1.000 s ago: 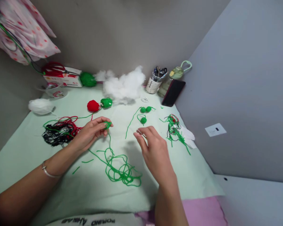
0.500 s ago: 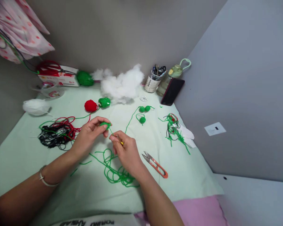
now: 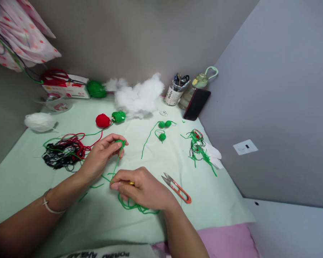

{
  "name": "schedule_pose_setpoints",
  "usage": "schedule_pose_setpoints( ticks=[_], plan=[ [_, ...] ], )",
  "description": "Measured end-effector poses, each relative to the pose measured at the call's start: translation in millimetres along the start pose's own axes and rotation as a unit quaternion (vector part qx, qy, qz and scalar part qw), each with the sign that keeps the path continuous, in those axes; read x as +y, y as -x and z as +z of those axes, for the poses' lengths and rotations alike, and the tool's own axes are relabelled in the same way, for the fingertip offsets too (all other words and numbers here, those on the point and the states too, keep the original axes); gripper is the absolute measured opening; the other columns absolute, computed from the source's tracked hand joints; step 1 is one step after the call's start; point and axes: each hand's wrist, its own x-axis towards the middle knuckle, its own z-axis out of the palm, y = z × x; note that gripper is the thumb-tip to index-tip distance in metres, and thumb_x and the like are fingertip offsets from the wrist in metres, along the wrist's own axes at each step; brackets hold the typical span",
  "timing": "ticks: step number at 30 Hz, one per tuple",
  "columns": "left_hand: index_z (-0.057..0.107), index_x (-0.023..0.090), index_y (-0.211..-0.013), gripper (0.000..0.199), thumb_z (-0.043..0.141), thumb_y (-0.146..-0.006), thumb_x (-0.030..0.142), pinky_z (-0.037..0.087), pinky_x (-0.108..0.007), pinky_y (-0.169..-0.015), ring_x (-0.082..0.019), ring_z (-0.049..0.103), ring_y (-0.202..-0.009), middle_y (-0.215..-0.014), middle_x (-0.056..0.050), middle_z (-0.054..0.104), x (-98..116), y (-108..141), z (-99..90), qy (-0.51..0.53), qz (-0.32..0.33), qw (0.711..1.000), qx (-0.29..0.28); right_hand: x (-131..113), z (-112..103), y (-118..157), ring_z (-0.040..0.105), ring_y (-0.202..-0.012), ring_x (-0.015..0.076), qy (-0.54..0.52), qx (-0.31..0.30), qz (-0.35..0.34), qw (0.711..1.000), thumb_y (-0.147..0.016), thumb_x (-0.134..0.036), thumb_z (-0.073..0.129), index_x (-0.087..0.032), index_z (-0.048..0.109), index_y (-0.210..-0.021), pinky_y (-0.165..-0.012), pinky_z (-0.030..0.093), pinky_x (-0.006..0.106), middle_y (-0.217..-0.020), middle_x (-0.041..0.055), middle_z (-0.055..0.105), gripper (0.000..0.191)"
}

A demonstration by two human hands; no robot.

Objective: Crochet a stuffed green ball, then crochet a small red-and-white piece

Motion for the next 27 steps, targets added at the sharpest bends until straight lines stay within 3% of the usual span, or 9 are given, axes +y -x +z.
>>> schedule_pose_setpoints(
  ticks=[3, 5, 7, 10, 13, 15, 17, 19, 27],
  plan=[
    [0.068, 0.02, -0.096, 0.013, 0.07, -0.088, 0.03, 0.045, -0.026, -0.062, -0.011, 0.056, -0.063, -0.09, -0.001, 0.069, 1.8, 1.4, 2.2, 0.013, -0.009, 1.0, -0.002, -1.6, -3.8, 1.2, 0.05, -0.055, 0.0076, 0.042, -0.084, -0.017, 0.995, -0.1, -0.036, 0.057, -0.019, 0.071, -0.09, -0.058, 0.042, 0.022, -0.066, -0.0041, 0.058, 0.024],
    [0.068, 0.019, -0.094, 0.013, 0.071, -0.086, 0.029, 0.046, -0.026, -0.063, -0.011, 0.056, -0.063, -0.092, -0.001, 0.068, 4.3, 2.7, 4.4, 0.027, -0.018, 0.999, -0.003, -2.9, -8.1, 2.2, 0.057, -0.067, 0.0102, 0.054, -0.083, -0.043, 0.994, -0.102, -0.039, 0.055, -0.019, 0.073, -0.091, -0.068, 0.046, 0.024, -0.077, -0.0005, 0.063, 0.029],
    [0.068, 0.019, -0.093, 0.013, 0.071, -0.085, 0.029, 0.047, -0.026, -0.063, -0.011, 0.057, -0.063, -0.093, -0.002, 0.069, 6.8, 4.0, 6.5, 0.043, -0.031, 0.999, -0.012, -2.7, -14.9, 4.7, 0.061, -0.08, 0.0134, 0.046, 0.001, -0.062, 0.997, -0.104, -0.043, 0.048, -0.019, 0.074, -0.095, -0.077, 0.048, 0.027, -0.091, 0.0036, 0.067, 0.037],
    [0.067, 0.018, -0.093, 0.013, 0.07, -0.086, 0.029, 0.046, -0.025, -0.063, -0.011, 0.057, -0.064, -0.095, -0.002, 0.069, 8.7, 5.7, 8.5, 0.06, -0.049, 0.997, -0.029, 2.6, -28.5, 10.8, 0.061, -0.088, 0.0164, 0.052, 0.193, -0.068, 0.978, -0.106, -0.049, 0.038, -0.021, 0.077, -0.102, -0.083, 0.049, 0.03, -0.1, 0.0063, 0.069, 0.048],
    [0.067, 0.018, -0.095, 0.012, 0.068, -0.089, 0.028, 0.044, -0.024, -0.062, -0.009, 0.056, -0.063, -0.096, -0.002, 0.069, 7.8, 7.3, 9.5, 0.066, -0.061, 0.995, -0.048, 11.3, -39.8, 14.8, 0.058, -0.071, 0.0158, 0.036, 0.392, -0.058, 0.917, -0.104, -0.059, 0.037, -0.02, 0.078, -0.089, -0.064, 0.048, 0.029, -0.08, 0.0055, 0.067, 0.058],
    [0.067, 0.019, -0.096, 0.011, 0.067, -0.09, 0.028, 0.043, -0.024, -0.061, -0.008, 0.054, -0.062, -0.096, -0.002, 0.069, 6.6, 8.7, 10.5, 0.07, -0.07, 0.993, -0.07, 15.5, -43.2, 14.2, 0.05, -0.051, 0.0127, -0.048, 0.475, -0.074, 0.876, -0.101, -0.065, 0.036, -0.019, 0.074, -0.08, -0.048, 0.04, 0.028, -0.066, 0.003, 0.062, 0.063],
    [0.068, 0.019, -0.096, 0.011, 0.067, -0.09, 0.028, 0.042, -0.024, -0.06, -0.009, 0.053, -0.061, -0.094, -0.002, 0.069, 5.9, 10.5, 12.1, 0.074, -0.081, 0.99, -0.091, 16.9, -43.2, 11.4, 0.046, -0.043, 0.0108, -0.139, 0.493, -0.106, 0.852, -0.099, -0.068, 0.036, -0.019, 0.07, -0.077, -0.042, 0.037, 0.027, -0.062, 0.0021, 0.061, 0.064],
    [0.069, 0.019, -0.096, 0.012, 0.067, -0.089, 0.029, 0.041, -0.025, -0.059, -0.009, 0.053, -0.061, -0.093, -0.002, 0.069, 6.3, 12.3, 14.0, 0.076, -0.09, 0.988, -0.104, 16.2, -41.0, 7.8, 0.05, -0.043, 0.0108, -0.184, 0.482, -0.126, 0.847, -0.098, -0.07, 0.038, -0.02, 0.068, -0.076, -0.042, 0.04, 0.027, -0.064, 0.0023, 0.064, 0.062],
    [0.07, 0.021, -0.096, 0.012, 0.067, -0.09, 0.032, 0.043, -0.028, -0.065, -0.013, 0.055, -0.065, -0.081, -0.001, 0.065, 8.2, 17.3, 16.9, 0.015, -0.056, 0.992, -0.113, 13.3, -31.6, 2.4, 0.057, -0.047, 0.012, -0.177, 0.477, -0.141, 0.849, -0.099, -0.069, 0.038, -0.021, 0.067, -0.078, -0.047, 0.048, 0.028, -0.068, 0.0029, 0.067, 0.06]
  ],
)
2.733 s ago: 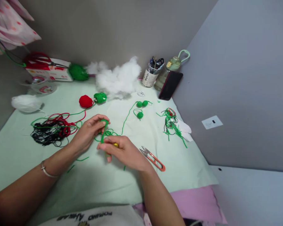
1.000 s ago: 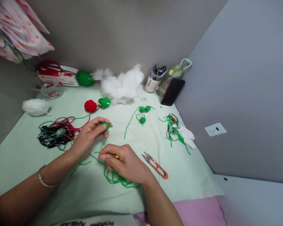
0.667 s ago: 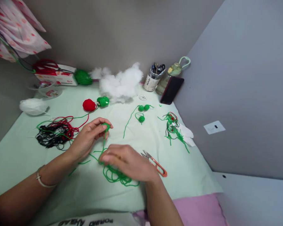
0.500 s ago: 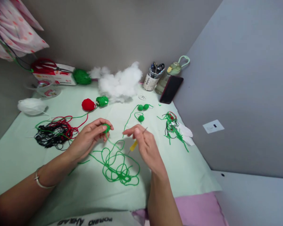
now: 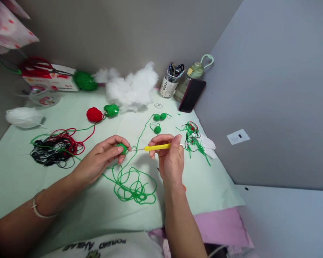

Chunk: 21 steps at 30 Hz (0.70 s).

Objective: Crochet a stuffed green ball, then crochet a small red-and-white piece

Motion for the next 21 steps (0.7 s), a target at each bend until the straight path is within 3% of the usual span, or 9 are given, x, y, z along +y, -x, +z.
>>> schedule_pose_setpoints(
  ticks=[4, 21],
  plan=[
    [0.069, 0.022, -0.097, 0.013, 0.064, -0.093, 0.033, 0.042, -0.029, -0.068, -0.015, 0.056, -0.067, -0.073, 0.0, 0.061, -0.4, 1.3, 0.3, -0.049, 0.019, 0.999, -0.007, 1.4, 1.6, 1.5, 0.06, -0.049, 0.0127, -0.01, 0.008, -0.017, 1.0, -0.098, -0.068, 0.042, -0.02, 0.07, -0.078, -0.047, 0.048, 0.028, -0.068, 0.0041, 0.068, 0.059],
    [0.065, 0.02, -0.1, 0.016, 0.062, -0.092, 0.034, 0.041, -0.03, -0.068, -0.016, 0.057, -0.072, -0.073, 0.0, 0.062, 3.4, 3.8, 1.9, -0.099, 0.019, 0.995, 0.009, 1.2, 2.6, 6.3, 0.061, -0.049, 0.0139, 0.0, 0.007, -0.084, 0.996, -0.099, -0.064, 0.044, -0.02, 0.074, -0.078, -0.045, 0.048, 0.029, -0.068, 0.0042, 0.069, 0.057]
  ],
)
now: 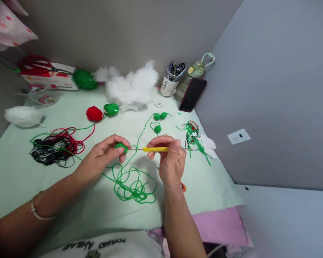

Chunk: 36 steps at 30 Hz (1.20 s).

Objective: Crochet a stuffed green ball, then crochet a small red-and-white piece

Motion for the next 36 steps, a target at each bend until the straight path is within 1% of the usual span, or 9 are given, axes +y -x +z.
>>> schedule_pose_setpoints(
  ticks=[6, 17, 26, 27, 29, 31, 32, 33, 36],
  plan=[
    [0.063, 0.019, -0.103, 0.016, 0.06, -0.094, 0.032, 0.04, -0.028, -0.068, -0.014, 0.055, -0.072, -0.073, 0.001, 0.061, 2.1, 1.5, -0.2, -0.006, -0.005, 1.0, -0.01, 1.2, -0.2, -0.4, 0.062, -0.049, 0.0127, -0.029, -0.014, -0.012, 0.999, -0.101, -0.059, 0.044, -0.021, 0.077, -0.078, -0.045, 0.048, 0.027, -0.069, 0.0035, 0.071, 0.055],
    [0.064, 0.019, -0.102, 0.015, 0.06, -0.094, 0.032, 0.041, -0.028, -0.068, -0.014, 0.056, -0.071, -0.072, 0.002, 0.061, 3.2, 1.4, 0.3, -0.003, -0.007, 1.0, -0.015, -0.4, 0.3, 1.4, 0.062, -0.05, 0.0127, -0.009, -0.012, -0.017, 1.0, -0.101, -0.06, 0.045, -0.02, 0.076, -0.079, -0.046, 0.05, 0.028, -0.07, 0.0036, 0.071, 0.056],
    [0.064, 0.02, -0.102, 0.013, 0.061, -0.096, 0.031, 0.041, -0.027, -0.068, -0.013, 0.056, -0.071, -0.072, 0.002, 0.061, -0.4, 0.1, -0.3, 0.011, -0.002, 1.0, -0.018, 0.6, 0.2, 3.7, 0.063, -0.053, 0.0128, 0.008, -0.033, -0.062, 0.997, -0.103, -0.055, 0.046, -0.02, 0.077, -0.083, -0.048, 0.05, 0.029, -0.076, 0.0037, 0.069, 0.051],
    [0.065, 0.02, -0.102, 0.013, 0.061, -0.096, 0.031, 0.041, -0.027, -0.069, -0.013, 0.056, -0.071, -0.072, 0.002, 0.061, -0.9, -0.1, -0.5, 0.016, 0.0, 1.0, -0.017, 0.3, 0.2, 4.1, 0.063, -0.054, 0.0126, 0.016, -0.037, -0.069, 0.997, -0.102, -0.053, 0.048, -0.021, 0.077, -0.085, -0.048, 0.05, 0.029, -0.076, 0.0031, 0.068, 0.048],
    [0.066, 0.019, -0.101, 0.012, 0.062, -0.096, 0.029, 0.043, -0.027, -0.072, -0.012, 0.057, -0.071, -0.075, 0.002, 0.062, -1.6, -0.7, -0.5, 0.035, 0.002, 0.999, -0.011, -1.0, 0.6, 5.2, 0.063, -0.056, 0.0127, 0.045, -0.05, -0.08, 0.995, -0.1, -0.046, 0.058, -0.022, 0.077, -0.087, -0.051, 0.051, 0.029, -0.079, 0.0019, 0.069, 0.032],
    [0.066, 0.019, -0.101, 0.011, 0.063, -0.095, 0.029, 0.045, -0.027, -0.074, -0.011, 0.058, -0.072, -0.08, 0.001, 0.064, -2.0, -1.9, 0.5, 0.07, -0.002, 0.998, 0.001, -2.3, 1.8, 6.6, 0.065, -0.065, 0.0146, 0.091, -0.072, -0.089, 0.989, -0.094, -0.034, 0.069, -0.024, 0.077, -0.09, -0.057, 0.053, 0.03, -0.085, 0.0017, 0.069, 0.013],
    [0.066, 0.019, -0.1, 0.011, 0.064, -0.095, 0.028, 0.046, -0.027, -0.074, -0.011, 0.059, -0.072, -0.084, 0.001, 0.065, -2.3, -2.6, 1.3, 0.095, -0.007, 0.995, 0.008, -2.8, 2.6, 7.4, 0.066, -0.071, 0.0159, 0.115, -0.086, -0.095, 0.985, -0.093, -0.028, 0.071, -0.024, 0.076, -0.092, -0.061, 0.054, 0.031, -0.087, 0.002, 0.07, 0.007],
    [0.066, 0.019, -0.1, 0.011, 0.065, -0.094, 0.028, 0.047, -0.026, -0.074, -0.01, 0.059, -0.072, -0.088, 0.0, 0.066, -2.6, -3.5, 2.1, 0.121, -0.014, 0.992, 0.013, -3.0, 3.4, 8.3, 0.067, -0.077, 0.0171, 0.139, -0.101, -0.106, 0.98, -0.092, -0.024, 0.071, -0.025, 0.076, -0.094, -0.065, 0.055, 0.032, -0.09, 0.0025, 0.07, 0.006],
    [0.066, 0.017, -0.098, 0.01, 0.067, -0.092, 0.024, 0.049, -0.025, -0.069, -0.009, 0.061, -0.071, -0.093, 0.0, 0.066, -5.0, -6.1, 3.4, 0.203, -0.034, 0.978, 0.016, -1.0, 5.1, 10.7, 0.067, -0.088, 0.0182, 0.204, -0.144, -0.156, 0.956, -0.094, -0.015, 0.066, -0.025, 0.075, -0.102, -0.075, 0.055, 0.034, -0.094, 0.0036, 0.071, 0.015]
  ],
)
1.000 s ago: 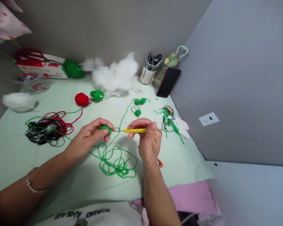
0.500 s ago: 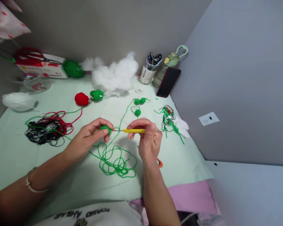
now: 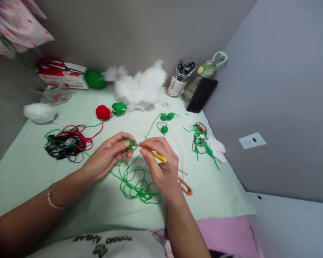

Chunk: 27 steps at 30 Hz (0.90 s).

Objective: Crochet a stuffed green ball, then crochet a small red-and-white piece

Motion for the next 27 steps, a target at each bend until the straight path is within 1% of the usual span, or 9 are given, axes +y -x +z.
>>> schedule_pose_setpoints(
  ticks=[4, 7, 11, 15, 18, 21, 23, 25, 27],
  plan=[
    [0.066, 0.015, -0.098, 0.008, 0.066, -0.092, 0.02, 0.05, -0.022, -0.067, -0.008, 0.061, -0.069, -0.09, 0.0, 0.065, -3.9, -2.7, -5.1, 0.055, -0.016, 0.998, -0.012, 4.7, 4.1, 2.3, 0.067, -0.09, 0.0173, 0.051, -0.056, -0.043, 0.996, -0.093, -0.011, 0.067, -0.025, 0.073, -0.112, -0.077, 0.055, 0.033, -0.098, 0.0048, 0.072, 0.024],
    [0.066, 0.015, -0.099, 0.009, 0.067, -0.092, 0.019, 0.05, -0.021, -0.066, -0.008, 0.062, -0.068, -0.089, 0.0, 0.066, -6.0, -3.5, -9.0, 0.074, -0.021, 0.997, -0.011, 7.3, 6.2, 3.1, 0.068, -0.091, 0.0179, 0.071, -0.072, -0.055, 0.993, -0.092, -0.009, 0.068, -0.025, 0.071, -0.116, -0.079, 0.056, 0.034, -0.101, 0.0058, 0.072, 0.029],
    [0.066, 0.015, -0.101, 0.011, 0.068, -0.092, 0.02, 0.049, -0.02, -0.064, -0.007, 0.063, -0.067, -0.089, 0.0, 0.067, -6.3, -3.5, -10.1, 0.103, -0.033, 0.994, -0.014, 9.8, 7.7, 3.8, 0.069, -0.094, 0.0198, 0.097, -0.061, -0.076, 0.99, -0.092, -0.008, 0.067, -0.028, 0.07, -0.119, -0.081, 0.057, 0.036, -0.104, 0.0062, 0.072, 0.033],
    [0.066, 0.015, -0.1, 0.01, 0.066, -0.092, 0.02, 0.048, -0.02, -0.061, -0.008, 0.063, -0.063, -0.088, -0.001, 0.068, -6.5, -3.9, -8.7, 0.135, -0.064, 0.988, -0.044, 13.7, 9.2, 4.4, 0.069, -0.094, 0.0211, 0.126, -0.025, -0.074, 0.989, -0.093, -0.011, 0.065, -0.029, 0.072, -0.119, -0.081, 0.057, 0.038, -0.104, 0.0066, 0.072, 0.032],
    [0.067, 0.014, -0.097, 0.008, 0.065, -0.091, 0.019, 0.047, -0.02, -0.057, -0.008, 0.062, -0.058, -0.084, -0.002, 0.068, -8.3, -5.5, -7.9, 0.167, -0.096, 0.979, -0.062, 14.2, 8.8, 2.9, 0.068, -0.093, 0.0205, 0.108, -0.006, -0.036, 0.993, -0.094, -0.013, 0.065, -0.028, 0.074, -0.113, -0.081, 0.056, 0.038, -0.102, 0.0062, 0.072, 0.026],
    [0.066, 0.014, -0.093, 0.007, 0.065, -0.092, 0.021, 0.048, -0.019, -0.056, -0.007, 0.06, -0.058, -0.084, -0.002, 0.067, -9.7, -7.0, -7.4, 0.185, -0.105, 0.976, -0.054, 12.6, 6.7, -0.1, 0.068, -0.089, 0.0188, 0.034, -0.01, 0.052, 0.998, -0.094, -0.021, 0.069, -0.027, 0.077, -0.104, -0.077, 0.055, 0.035, -0.096, 0.0036, 0.073, 0.015],
    [0.066, 0.013, -0.091, 0.009, 0.065, -0.093, 0.022, 0.048, -0.018, -0.056, -0.006, 0.06, -0.06, -0.086, -0.002, 0.067, -9.2, -7.2, -7.0, 0.186, -0.101, 0.976, -0.05, 12.4, 5.2, -1.8, 0.067, -0.08, 0.0164, -0.035, 0.014, 0.116, 0.993, -0.094, -0.027, 0.07, -0.026, 0.078, -0.099, -0.071, 0.054, 0.032, -0.09, 0.0019, 0.072, 0.01],
    [0.066, 0.012, -0.091, 0.011, 0.068, -0.093, 0.023, 0.048, -0.017, -0.056, -0.005, 0.059, -0.06, -0.086, -0.002, 0.066, -7.7, -6.7, -6.2, 0.178, -0.099, 0.978, -0.046, 13.4, 4.2, -2.8, 0.066, -0.07, 0.0137, -0.106, 0.052, 0.165, 0.979, -0.096, -0.033, 0.067, -0.025, 0.079, -0.095, -0.066, 0.054, 0.03, -0.084, 0.001, 0.072, 0.014],
    [0.066, 0.011, -0.094, 0.014, 0.072, -0.091, 0.024, 0.047, -0.016, -0.056, -0.005, 0.058, -0.059, -0.086, -0.002, 0.065, -5.8, -5.9, -5.3, 0.164, -0.098, 0.981, -0.043, 14.6, 3.5, -3.5, 0.065, -0.065, 0.0123, -0.164, 0.077, 0.193, 0.964, -0.099, -0.038, 0.062, -0.022, 0.077, -0.093, -0.063, 0.053, 0.028, -0.08, 0.0009, 0.072, 0.023]
  ],
)
